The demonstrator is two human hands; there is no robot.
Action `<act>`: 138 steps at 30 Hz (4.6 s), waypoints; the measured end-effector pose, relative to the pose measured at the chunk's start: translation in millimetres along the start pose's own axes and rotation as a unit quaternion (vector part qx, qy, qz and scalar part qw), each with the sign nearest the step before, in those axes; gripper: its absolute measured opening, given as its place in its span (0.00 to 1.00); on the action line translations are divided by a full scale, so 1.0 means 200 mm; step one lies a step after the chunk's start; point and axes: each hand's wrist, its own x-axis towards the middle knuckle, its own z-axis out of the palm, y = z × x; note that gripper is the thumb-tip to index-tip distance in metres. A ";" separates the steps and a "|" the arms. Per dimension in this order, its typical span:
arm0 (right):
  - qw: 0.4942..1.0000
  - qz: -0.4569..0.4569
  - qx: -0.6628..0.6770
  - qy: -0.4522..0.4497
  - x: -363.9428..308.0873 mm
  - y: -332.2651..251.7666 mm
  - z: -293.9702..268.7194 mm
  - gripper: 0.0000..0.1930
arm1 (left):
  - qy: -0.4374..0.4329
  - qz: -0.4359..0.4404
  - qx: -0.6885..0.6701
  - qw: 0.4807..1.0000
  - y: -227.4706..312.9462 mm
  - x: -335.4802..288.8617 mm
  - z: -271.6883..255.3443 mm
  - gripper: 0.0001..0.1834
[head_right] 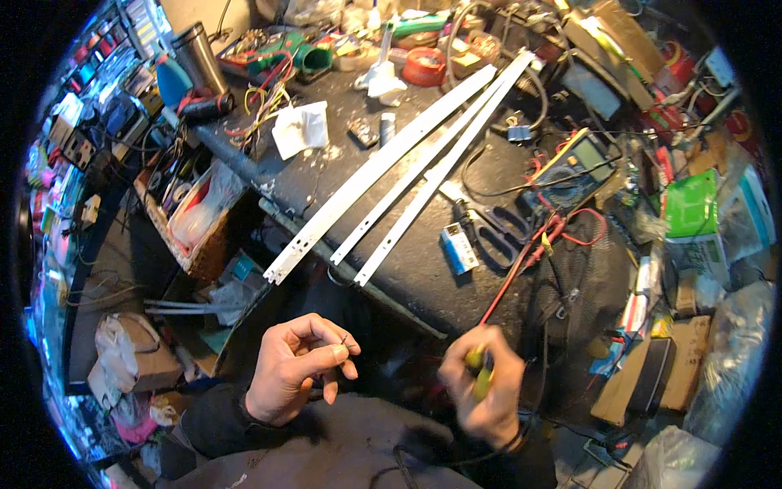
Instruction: The person solders wires to LED light strips and a small electronic component on a cluttered workbench. They use a soldering iron and pliers to strip and attach wires, then place the components on the table.
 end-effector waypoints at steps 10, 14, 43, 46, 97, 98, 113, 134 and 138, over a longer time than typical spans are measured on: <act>0.947 0.221 -0.065 -0.225 -0.12 0.02 0.33 0.17 | 0.061 0.020 0.101 0.993 -0.06 -0.04 0.00 0.03; 0.941 0.230 -0.093 -0.231 -0.11 0.03 0.32 0.17 | 0.066 0.031 0.111 0.991 -0.07 -0.03 0.02 0.03; 0.951 0.234 -0.012 -0.201 -0.13 0.08 0.38 0.13 | 0.080 0.098 0.074 0.989 -0.17 0.02 0.05 0.02; 0.954 0.224 -0.013 -0.199 -0.13 0.08 0.38 0.13 | 0.082 0.101 0.078 0.988 -0.16 0.02 0.06 0.02; 0.927 0.298 -0.013 -0.226 -0.34 0.21 0.18 0.15 | -0.058 -0.152 0.067 0.984 -0.26 0.12 -0.04 0.05; 0.927 0.296 -0.018 -0.230 -0.33 0.21 0.18 0.15 | -0.065 -0.149 0.070 0.984 -0.26 0.12 -0.04 0.05; 0.931 0.286 -0.020 -0.226 -0.31 0.18 0.18 0.15 | -0.078 -0.147 0.064 0.984 -0.28 0.13 -0.05 0.05; 0.932 0.278 -0.020 -0.233 -0.31 0.19 0.18 0.14 | -0.079 -0.144 0.061 0.984 -0.28 0.13 -0.05 0.05; 0.926 0.293 -0.012 -0.238 -0.31 0.19 0.18 0.14 | -0.075 -0.148 0.066 0.984 -0.29 0.13 -0.04 0.05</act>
